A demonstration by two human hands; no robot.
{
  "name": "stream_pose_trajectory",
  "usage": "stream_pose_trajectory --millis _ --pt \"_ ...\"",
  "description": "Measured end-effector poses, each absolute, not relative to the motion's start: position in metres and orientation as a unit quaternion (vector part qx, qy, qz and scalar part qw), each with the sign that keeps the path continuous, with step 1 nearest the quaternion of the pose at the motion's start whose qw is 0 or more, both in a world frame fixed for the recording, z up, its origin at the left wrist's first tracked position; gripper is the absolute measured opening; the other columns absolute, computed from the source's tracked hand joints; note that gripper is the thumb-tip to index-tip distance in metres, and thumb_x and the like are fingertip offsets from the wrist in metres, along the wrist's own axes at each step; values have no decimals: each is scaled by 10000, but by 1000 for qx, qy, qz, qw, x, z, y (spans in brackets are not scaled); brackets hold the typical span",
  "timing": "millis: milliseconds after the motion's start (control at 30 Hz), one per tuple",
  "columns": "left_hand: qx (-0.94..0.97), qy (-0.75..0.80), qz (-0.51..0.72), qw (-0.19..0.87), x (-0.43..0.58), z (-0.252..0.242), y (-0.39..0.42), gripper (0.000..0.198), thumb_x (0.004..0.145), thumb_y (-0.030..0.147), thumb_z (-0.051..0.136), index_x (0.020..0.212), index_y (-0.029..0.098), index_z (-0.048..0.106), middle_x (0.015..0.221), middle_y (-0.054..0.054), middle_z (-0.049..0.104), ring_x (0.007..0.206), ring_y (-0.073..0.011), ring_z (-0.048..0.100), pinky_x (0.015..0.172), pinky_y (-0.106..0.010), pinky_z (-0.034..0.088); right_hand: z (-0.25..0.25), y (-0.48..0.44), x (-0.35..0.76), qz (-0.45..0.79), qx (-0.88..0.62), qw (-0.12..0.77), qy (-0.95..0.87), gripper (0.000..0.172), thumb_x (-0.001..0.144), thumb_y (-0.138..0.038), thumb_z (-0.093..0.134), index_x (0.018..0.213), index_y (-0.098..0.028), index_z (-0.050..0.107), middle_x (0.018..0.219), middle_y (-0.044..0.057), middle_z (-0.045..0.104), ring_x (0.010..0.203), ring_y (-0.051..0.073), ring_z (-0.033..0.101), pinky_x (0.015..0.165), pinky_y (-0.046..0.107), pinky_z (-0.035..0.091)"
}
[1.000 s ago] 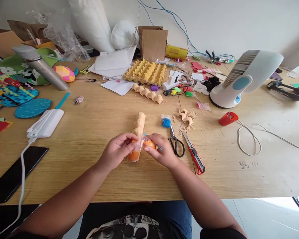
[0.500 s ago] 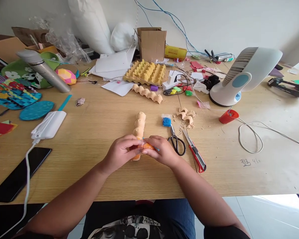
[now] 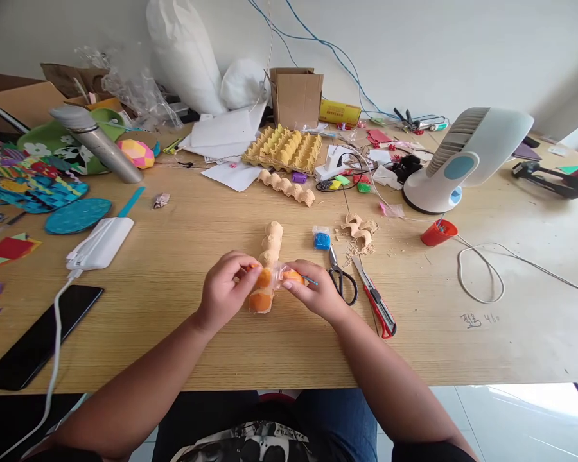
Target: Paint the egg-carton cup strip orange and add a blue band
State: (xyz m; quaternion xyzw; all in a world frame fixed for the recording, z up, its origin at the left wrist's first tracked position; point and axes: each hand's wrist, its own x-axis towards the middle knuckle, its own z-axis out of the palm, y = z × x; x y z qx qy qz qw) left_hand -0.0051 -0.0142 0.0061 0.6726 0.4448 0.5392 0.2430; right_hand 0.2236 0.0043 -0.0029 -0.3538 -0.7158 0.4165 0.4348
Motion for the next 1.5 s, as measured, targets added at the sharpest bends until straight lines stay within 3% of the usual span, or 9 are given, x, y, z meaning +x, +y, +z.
stream_pose_trajectory --millis 133,300,600,867,1033,1167,1333,1433,1500 --pt "497 445 571 478 -4 2 -11 291 989 497 730 972 208 696 774 0 672 650 -116 593 623 -234 493 -2 4 224 511 -372 435 -641 460 921 -638 778 1141 -234 766 1059 89 774 901 227 678 823 365 560" --pt "438 418 537 587 0 2 -13 323 945 506 789 947 194 708 882 -28 726 759 -126 663 667 -224 527 -2 4 222 583 -378 437 -571 396 843 -552 886 1016 -240 716 997 37 704 876 185 613 800 316 543" --pt "428 413 516 617 -1 0 -13 292 933 464 808 931 184 723 855 -23 723 737 -122 657 679 -239 536 -12 9 223 580 -406 459 -536 452 897 -677 772 945 -229 744 917 35 681 827 183 595 768 321 539" --pt "423 424 524 606 0 0 -11 310 911 477 813 902 183 714 830 -21 717 725 -121 652 670 -240 528 -3 16 230 478 -439 482 -588 428 896 -633 785 791 -226 705 845 26 661 812 189 568 802 329 480" --pt "402 427 534 609 0 2 -10 323 874 478 840 890 177 723 856 -26 723 724 -117 659 659 -232 529 -1 19 237 437 -481 469 -598 491 991 -657 603 812 -218 730 782 30 652 745 186 555 729 318 451" --pt "372 430 529 630 1 5 -9 349 822 486 885 877 170 746 888 -35 738 722 -106 663 652 -222 526 -1 22 240 366 -524 431 -637 448 1037 -528 530 767 -215 702 669 9 589 679 186 551 688 318 432" --pt "331 443 538 636 0 7 -8 442 730 450 958 1046 178 809 897 -41 768 732 -113 685 685 -237 557 -2 28 241 222 -571 260 -746 310 1028 -342 525 816 -217 713 880 81 756 903 263 688 828 370 488" --pt "307 437 571 624 -1 5 -5 461 684 421 991 1040 186 818 948 -45 794 786 -115 720 764 -247 589 -8 31 244 135 -603 201 -760 224 1013 -330 586 1097 -208 753 1123 137 789 1088 328 700 954 438 520" --pt "292 426 590 621 -2 4 -4 441 658 410 1008 980 179 815 963 -48 803 819 -120 738 812 -254 602 -14 33 247 80 -620 203 -754 358 986 -342 646 1309 -196 701 1313 179 753 1215 377 667 1031 500 519"
